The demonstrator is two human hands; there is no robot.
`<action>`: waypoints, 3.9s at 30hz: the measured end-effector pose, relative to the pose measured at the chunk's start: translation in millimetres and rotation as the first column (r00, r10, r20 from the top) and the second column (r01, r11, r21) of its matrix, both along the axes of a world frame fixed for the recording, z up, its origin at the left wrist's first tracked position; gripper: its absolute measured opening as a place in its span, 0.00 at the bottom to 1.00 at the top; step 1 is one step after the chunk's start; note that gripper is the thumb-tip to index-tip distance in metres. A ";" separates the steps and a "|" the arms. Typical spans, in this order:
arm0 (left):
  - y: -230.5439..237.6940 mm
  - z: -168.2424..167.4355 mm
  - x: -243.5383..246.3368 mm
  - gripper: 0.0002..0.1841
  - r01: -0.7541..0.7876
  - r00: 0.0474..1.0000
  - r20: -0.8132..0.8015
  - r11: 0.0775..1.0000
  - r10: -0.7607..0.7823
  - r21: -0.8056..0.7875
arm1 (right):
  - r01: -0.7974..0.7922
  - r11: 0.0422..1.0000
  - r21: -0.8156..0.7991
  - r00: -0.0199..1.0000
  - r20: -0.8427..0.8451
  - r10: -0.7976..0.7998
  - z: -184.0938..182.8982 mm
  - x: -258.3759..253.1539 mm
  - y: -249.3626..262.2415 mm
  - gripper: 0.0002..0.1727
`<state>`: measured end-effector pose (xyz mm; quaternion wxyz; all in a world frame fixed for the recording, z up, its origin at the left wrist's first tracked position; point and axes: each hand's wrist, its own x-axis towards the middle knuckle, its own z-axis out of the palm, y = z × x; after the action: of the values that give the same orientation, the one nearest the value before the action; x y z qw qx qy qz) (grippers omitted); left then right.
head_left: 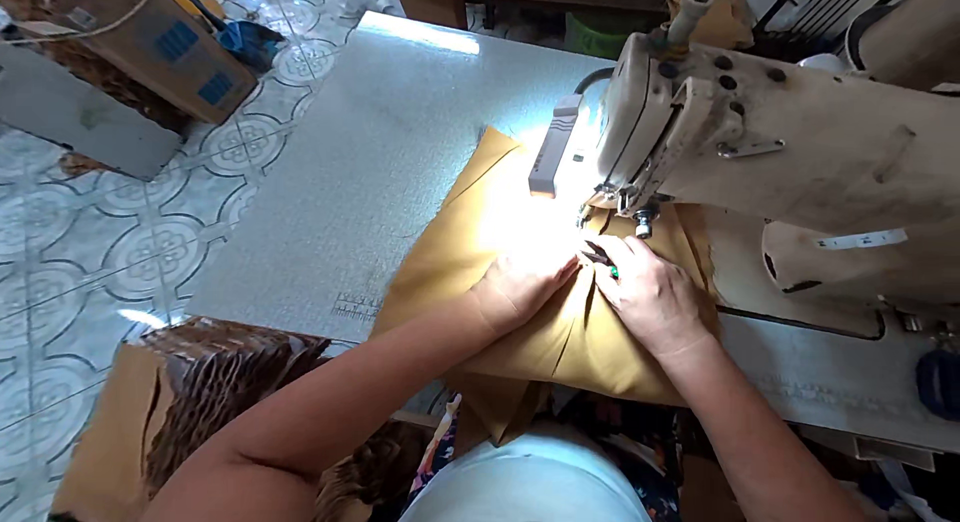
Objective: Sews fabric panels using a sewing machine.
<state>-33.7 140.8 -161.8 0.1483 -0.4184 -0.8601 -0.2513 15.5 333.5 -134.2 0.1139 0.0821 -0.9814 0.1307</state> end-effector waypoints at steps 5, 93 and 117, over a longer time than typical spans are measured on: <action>-4.6 -7.0 2.1 0.09 0.061 0.996 -0.058 0.998 -0.061 0.007 | -0.136 0.989 0.058 0.985 -0.102 0.142 -2.6 -4.4 6.5 0.15; -3.3 2.7 2.1 0.16 -0.001 1.000 0.030 0.996 0.004 -0.091 | -0.014 0.995 -0.094 0.969 -0.247 -0.009 -43.2 20.2 -27.0 0.16; -11.7 -2.0 -26.4 0.13 0.188 0.981 -0.047 0.982 -0.189 -0.029 | 0.019 0.940 -0.340 0.992 -0.112 -0.060 -27.6 2.2 -22.4 0.16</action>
<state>-60.1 129.0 -163.8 0.1399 -0.5057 -0.8158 -0.2433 17.7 311.1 -161.8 0.1883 0.0493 -0.9371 0.2897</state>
